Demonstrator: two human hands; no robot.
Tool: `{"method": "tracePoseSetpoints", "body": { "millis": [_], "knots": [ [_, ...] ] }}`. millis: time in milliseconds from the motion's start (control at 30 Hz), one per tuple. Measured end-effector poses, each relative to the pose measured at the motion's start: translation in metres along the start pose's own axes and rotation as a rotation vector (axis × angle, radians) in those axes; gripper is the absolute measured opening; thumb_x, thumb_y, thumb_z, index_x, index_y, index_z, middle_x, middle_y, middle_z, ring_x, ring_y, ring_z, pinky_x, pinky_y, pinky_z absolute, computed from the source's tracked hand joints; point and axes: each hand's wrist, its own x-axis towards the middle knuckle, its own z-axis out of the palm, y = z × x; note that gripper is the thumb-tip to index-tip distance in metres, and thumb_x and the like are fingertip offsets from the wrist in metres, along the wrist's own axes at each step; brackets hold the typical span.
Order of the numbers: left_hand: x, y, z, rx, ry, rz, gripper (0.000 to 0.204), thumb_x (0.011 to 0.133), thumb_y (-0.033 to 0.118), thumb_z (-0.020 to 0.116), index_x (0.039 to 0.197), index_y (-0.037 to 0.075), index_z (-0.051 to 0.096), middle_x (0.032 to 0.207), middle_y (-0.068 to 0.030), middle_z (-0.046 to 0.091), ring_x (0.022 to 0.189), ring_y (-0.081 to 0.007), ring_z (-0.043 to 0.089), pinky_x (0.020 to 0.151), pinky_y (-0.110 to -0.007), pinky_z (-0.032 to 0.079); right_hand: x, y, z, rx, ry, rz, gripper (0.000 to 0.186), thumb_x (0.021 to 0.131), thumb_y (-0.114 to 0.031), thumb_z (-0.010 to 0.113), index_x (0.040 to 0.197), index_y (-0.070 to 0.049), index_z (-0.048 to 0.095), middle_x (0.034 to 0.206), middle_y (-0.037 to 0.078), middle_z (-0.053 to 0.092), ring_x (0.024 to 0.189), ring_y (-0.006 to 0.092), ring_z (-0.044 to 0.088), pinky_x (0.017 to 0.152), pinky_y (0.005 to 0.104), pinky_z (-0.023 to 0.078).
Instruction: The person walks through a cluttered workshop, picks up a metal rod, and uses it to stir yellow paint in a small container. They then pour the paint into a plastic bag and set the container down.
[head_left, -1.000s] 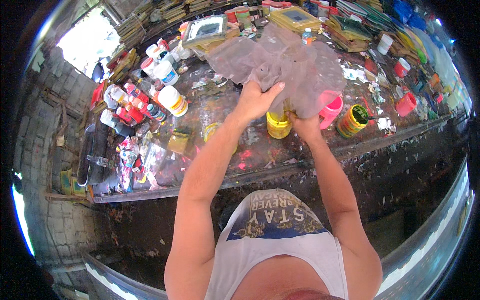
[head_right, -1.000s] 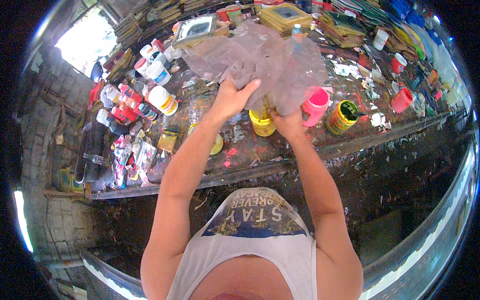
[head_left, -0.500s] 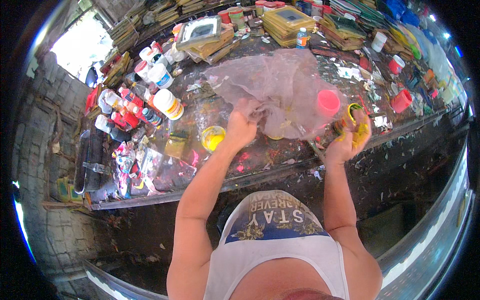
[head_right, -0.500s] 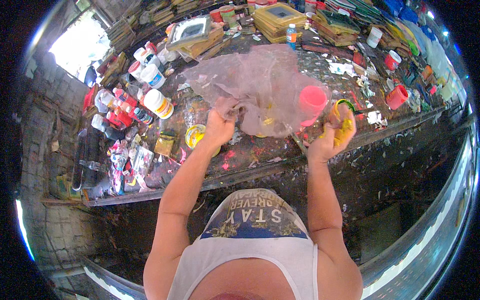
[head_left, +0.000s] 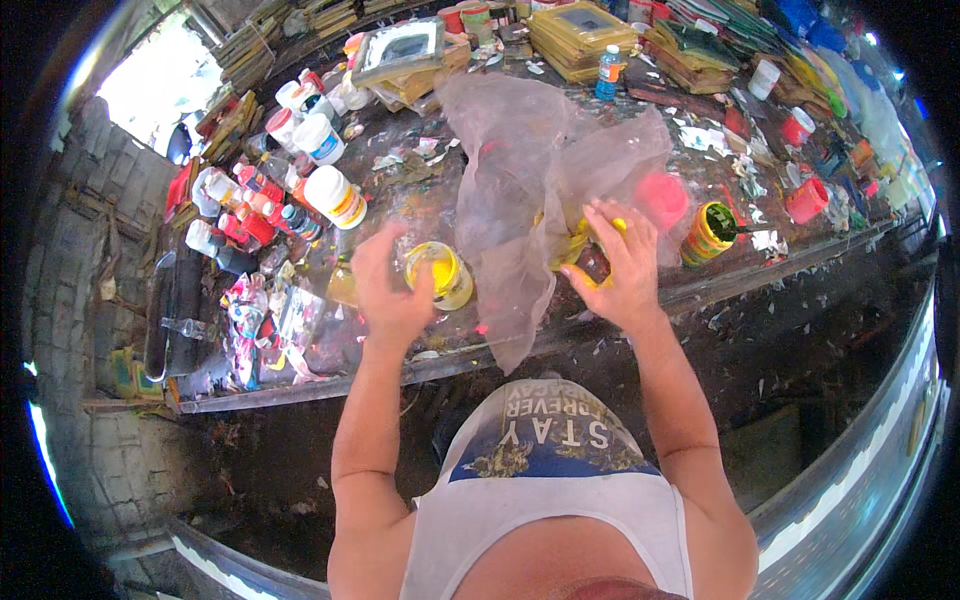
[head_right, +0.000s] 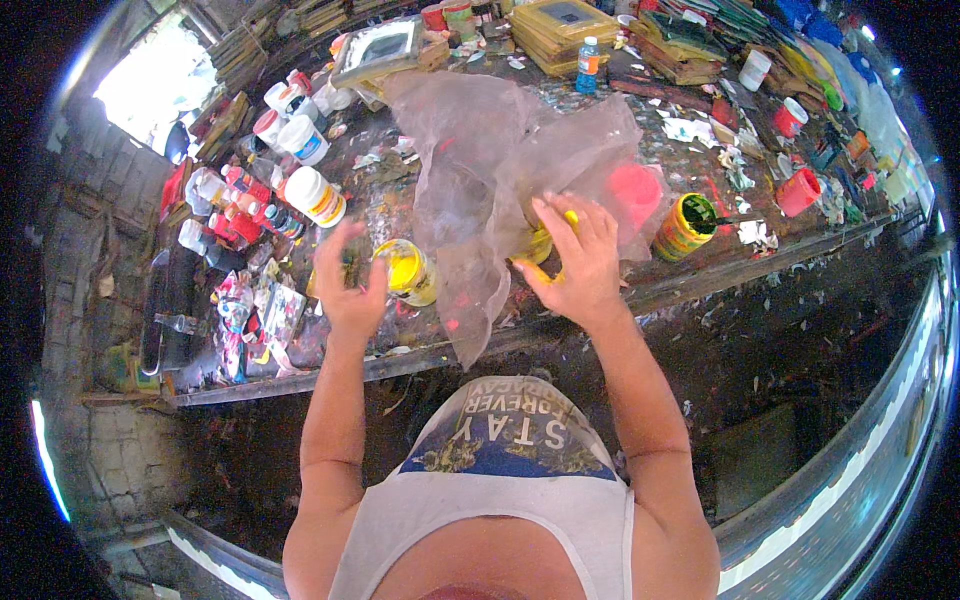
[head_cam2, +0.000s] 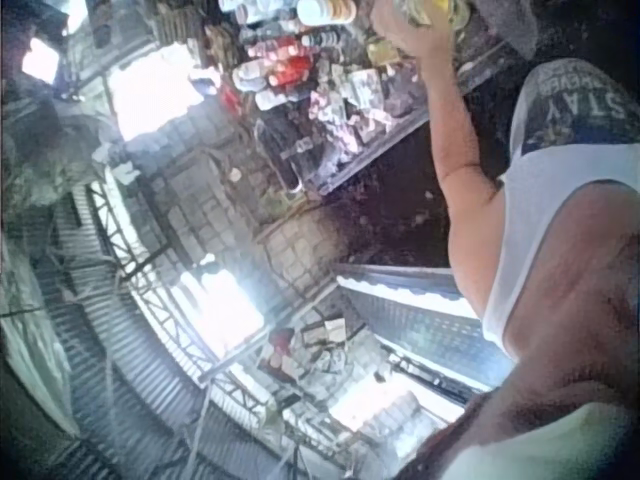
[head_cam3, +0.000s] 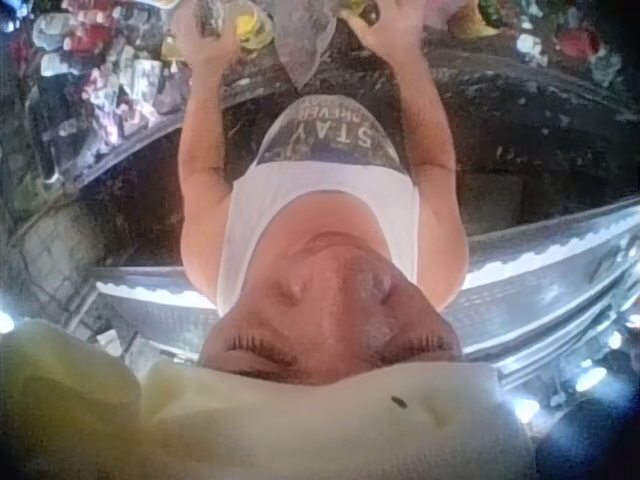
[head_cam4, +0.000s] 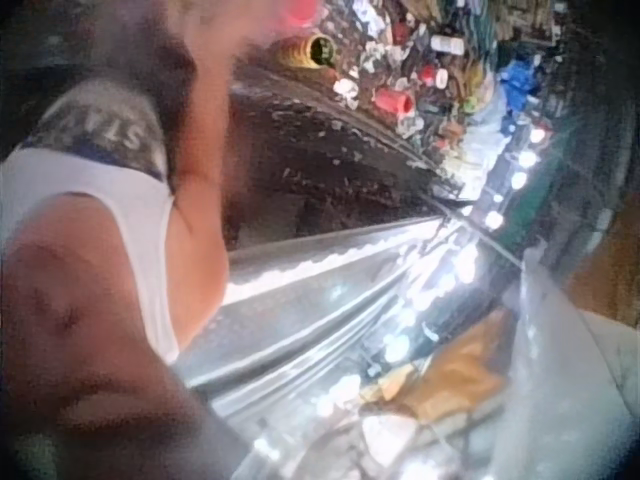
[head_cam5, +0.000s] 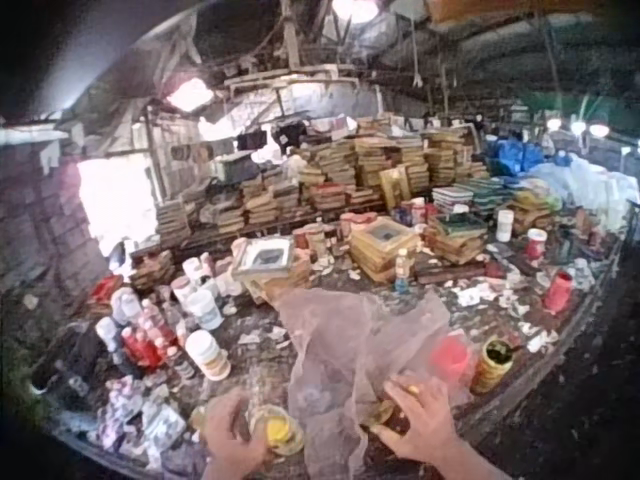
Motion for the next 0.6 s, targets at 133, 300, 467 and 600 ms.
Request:
{"method": "tracePoseSetpoints", "body": {
  "millis": [133, 300, 467, 600],
  "knots": [
    [-0.078, -0.04, -0.014, -0.313, -0.001, -0.349, 0.115, 0.08, 0.002, 0.081, 0.177, 0.004, 0.019, 0.164, -0.0248, 0.052, 0.152, -0.0385, 0.053, 0.129, -0.053, 0.038, 0.029, 0.009, -0.002, -0.129, -0.093, -0.071, 0.074, 0.082, -0.009, 0.08, 0.153, -0.018, 0.064, 0.163, 0.01, 0.058, 0.154, 0.0381, 0.05, 0.122, 0.0583, 0.042],
    [-0.121, -0.058, 0.014, -0.302, -0.197, -0.597, 0.141, 0.079, 0.004, 0.09, 0.179, 0.008, -0.009, 0.17, -0.0256, 0.043, 0.158, -0.0407, 0.046, 0.132, -0.054, 0.035, 0.073, 0.024, 0.003, -0.424, -0.217, -0.162, 0.068, 0.088, -0.003, 0.071, 0.154, -0.019, 0.065, 0.167, 0.01, 0.056, 0.161, 0.0379, 0.043, 0.129, 0.0598, 0.037],
    [-0.104, -0.052, 0.047, -0.404, -0.173, -0.671, 0.153, 0.07, 0.001, 0.098, 0.178, 0.006, -0.01, 0.166, -0.0255, 0.045, 0.154, -0.0386, 0.049, 0.13, -0.049, 0.04, 0.104, 0.033, 0.008, -0.585, -0.361, -0.136, 0.063, 0.086, -0.003, 0.073, 0.148, -0.015, 0.069, 0.138, 0.011, 0.071, 0.139, 0.0332, 0.061, 0.131, 0.059, 0.035],
    [-0.091, -0.056, 0.05, -0.39, -0.104, -0.61, 0.151, 0.069, -0.002, 0.098, 0.178, 0.005, -0.006, 0.158, -0.0245, 0.052, 0.146, -0.0347, 0.056, 0.129, -0.047, 0.041, 0.092, 0.047, 0.004, -0.55, -0.294, -0.19, 0.053, 0.082, 0.0, 0.075, 0.134, -0.012, 0.074, 0.107, 0.008, 0.076, 0.114, 0.03, 0.07, 0.126, 0.0571, 0.04]
  ]
}}
